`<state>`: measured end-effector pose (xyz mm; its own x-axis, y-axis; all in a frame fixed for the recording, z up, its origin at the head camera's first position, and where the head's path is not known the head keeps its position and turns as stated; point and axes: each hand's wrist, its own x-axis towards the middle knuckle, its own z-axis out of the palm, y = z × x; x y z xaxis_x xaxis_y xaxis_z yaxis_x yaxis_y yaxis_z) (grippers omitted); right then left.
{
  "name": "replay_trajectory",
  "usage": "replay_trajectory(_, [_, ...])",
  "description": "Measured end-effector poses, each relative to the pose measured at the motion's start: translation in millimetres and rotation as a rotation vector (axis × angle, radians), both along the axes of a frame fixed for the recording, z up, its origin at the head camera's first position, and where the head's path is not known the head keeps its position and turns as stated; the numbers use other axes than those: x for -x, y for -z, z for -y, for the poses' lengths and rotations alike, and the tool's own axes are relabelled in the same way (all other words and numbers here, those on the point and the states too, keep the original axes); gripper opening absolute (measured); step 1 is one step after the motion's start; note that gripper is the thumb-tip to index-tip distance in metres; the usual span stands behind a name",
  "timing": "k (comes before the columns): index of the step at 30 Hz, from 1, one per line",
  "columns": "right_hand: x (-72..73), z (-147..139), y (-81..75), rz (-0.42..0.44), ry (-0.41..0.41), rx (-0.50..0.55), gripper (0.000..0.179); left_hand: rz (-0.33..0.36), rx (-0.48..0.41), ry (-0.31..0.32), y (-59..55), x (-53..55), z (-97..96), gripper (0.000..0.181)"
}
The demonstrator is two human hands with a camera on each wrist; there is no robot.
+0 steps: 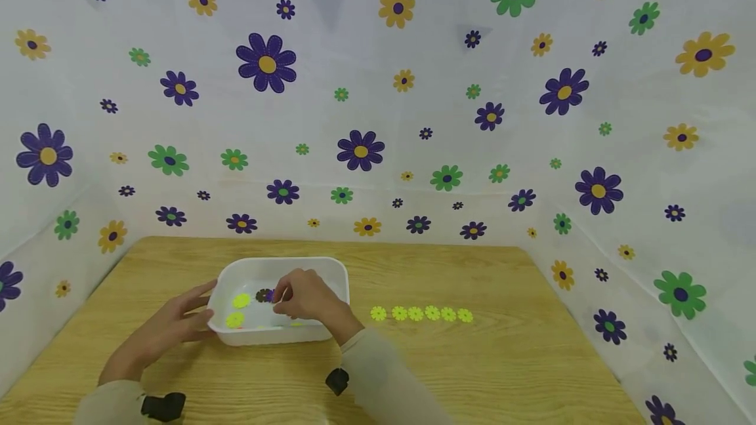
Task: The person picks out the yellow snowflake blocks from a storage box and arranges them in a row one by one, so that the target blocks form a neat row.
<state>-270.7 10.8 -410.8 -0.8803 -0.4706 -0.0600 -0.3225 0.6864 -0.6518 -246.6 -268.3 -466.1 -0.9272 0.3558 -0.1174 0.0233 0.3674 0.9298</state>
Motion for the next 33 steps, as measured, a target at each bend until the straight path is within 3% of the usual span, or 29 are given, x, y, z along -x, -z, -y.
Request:
replay_trajectory(13, [4.8, 58.1, 25.0, 0.045, 0.107, -0.094, 0.006, 0.020, -0.003, 0.008, 1.8, 1.4, 0.5, 0.076])
replay_trajectory(18, [10.2, 69.2, 34.0, 0.025, 0.086, -0.162, 0.007, 0.013, -0.005, 0.012, 4.2, 2.8, 0.2, 0.077])
replay_trajectory(25, [15.6, 75.6, 42.4, 0.113, 0.079, -0.128, 0.005, 0.014, -0.010, 0.015, 5.9, 4.2, 2.6, 0.076])
replay_trajectory(33, [21.6, 82.5, 50.4, 0.021, 0.049, -0.157, 0.024, 0.022, -0.013, 0.022, 6.6, 4.6, 3.8, 0.076])
